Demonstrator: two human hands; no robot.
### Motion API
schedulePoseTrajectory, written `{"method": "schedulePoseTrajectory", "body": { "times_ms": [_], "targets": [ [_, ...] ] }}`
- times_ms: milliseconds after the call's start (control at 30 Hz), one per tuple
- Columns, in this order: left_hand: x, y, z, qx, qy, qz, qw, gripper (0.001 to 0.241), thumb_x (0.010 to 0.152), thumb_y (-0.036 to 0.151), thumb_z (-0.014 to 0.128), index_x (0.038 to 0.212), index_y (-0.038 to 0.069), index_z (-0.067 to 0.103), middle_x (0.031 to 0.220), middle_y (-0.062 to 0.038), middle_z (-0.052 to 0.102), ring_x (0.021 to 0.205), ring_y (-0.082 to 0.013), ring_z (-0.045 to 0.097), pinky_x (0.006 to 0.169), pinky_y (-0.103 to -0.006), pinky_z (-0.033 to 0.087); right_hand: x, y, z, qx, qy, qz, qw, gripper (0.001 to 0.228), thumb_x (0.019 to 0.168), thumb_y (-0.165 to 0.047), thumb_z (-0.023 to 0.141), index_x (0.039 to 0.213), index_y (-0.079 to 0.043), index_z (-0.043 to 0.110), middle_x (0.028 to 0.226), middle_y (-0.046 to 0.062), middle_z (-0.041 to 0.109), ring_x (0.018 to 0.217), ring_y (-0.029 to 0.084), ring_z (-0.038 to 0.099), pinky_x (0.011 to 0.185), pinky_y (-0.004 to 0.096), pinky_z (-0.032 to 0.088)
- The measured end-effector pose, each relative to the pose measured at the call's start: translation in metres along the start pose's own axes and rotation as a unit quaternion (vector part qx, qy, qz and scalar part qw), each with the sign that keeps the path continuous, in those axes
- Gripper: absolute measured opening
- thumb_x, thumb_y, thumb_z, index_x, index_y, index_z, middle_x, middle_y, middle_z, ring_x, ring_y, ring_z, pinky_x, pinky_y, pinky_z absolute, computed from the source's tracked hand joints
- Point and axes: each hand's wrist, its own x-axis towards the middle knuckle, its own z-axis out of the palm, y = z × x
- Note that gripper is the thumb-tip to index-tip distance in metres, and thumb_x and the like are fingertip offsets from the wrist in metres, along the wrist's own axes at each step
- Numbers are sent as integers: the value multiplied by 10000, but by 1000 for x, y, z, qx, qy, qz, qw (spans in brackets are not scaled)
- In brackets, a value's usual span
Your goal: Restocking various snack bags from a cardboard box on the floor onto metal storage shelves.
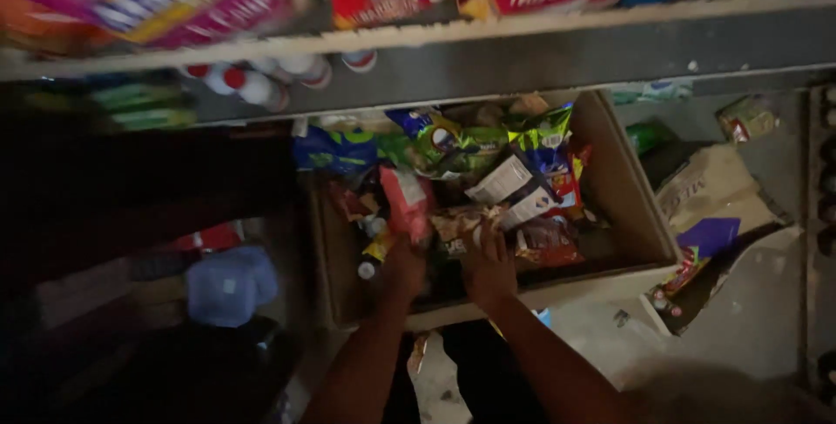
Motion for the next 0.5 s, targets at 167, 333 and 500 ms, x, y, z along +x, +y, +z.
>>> {"method": "schedulePoseTrajectory", "body": {
  "times_ms": [167, 333, 500],
  "targets": [
    [-56, 11, -43, -1, 9, 28, 1000, 205, 917, 250, 621, 946, 47, 638, 918, -237, 693, 855, -448, 663, 755, -520, 513, -50, -26, -44, 69, 93, -44, 992, 1014, 769, -307, 764, 1609, -198, 206, 1595, 232, 261, 1462, 484, 262, 1121, 621, 304],
    [-93, 69, -119, -183, 25, 78, 980, 266, 879, 238, 676, 1023, 26, 748, 902, -170, 748, 828, -329, 706, 739, -432, 554, -93, -75, -169, 188, 149, -204, 949, 1143, 629, -336, 911, 1578, -175, 295, 1612, 234, 311, 1433, 470, 349, 1092, 556, 376],
    [-120, 151, -208, -339, -91, 72, 933, 301, 914, 291, 644, 1000, 29, 763, 875, -102, 767, 808, -244, 721, 747, -391, 574, -136, -104, -260, 290, 134, -225, 920, 986, 682, -192, 855, 1544, -133, 382, 1525, 199, 480, 1372, 371, 501, 1061, 438, 456]
  ]
}}
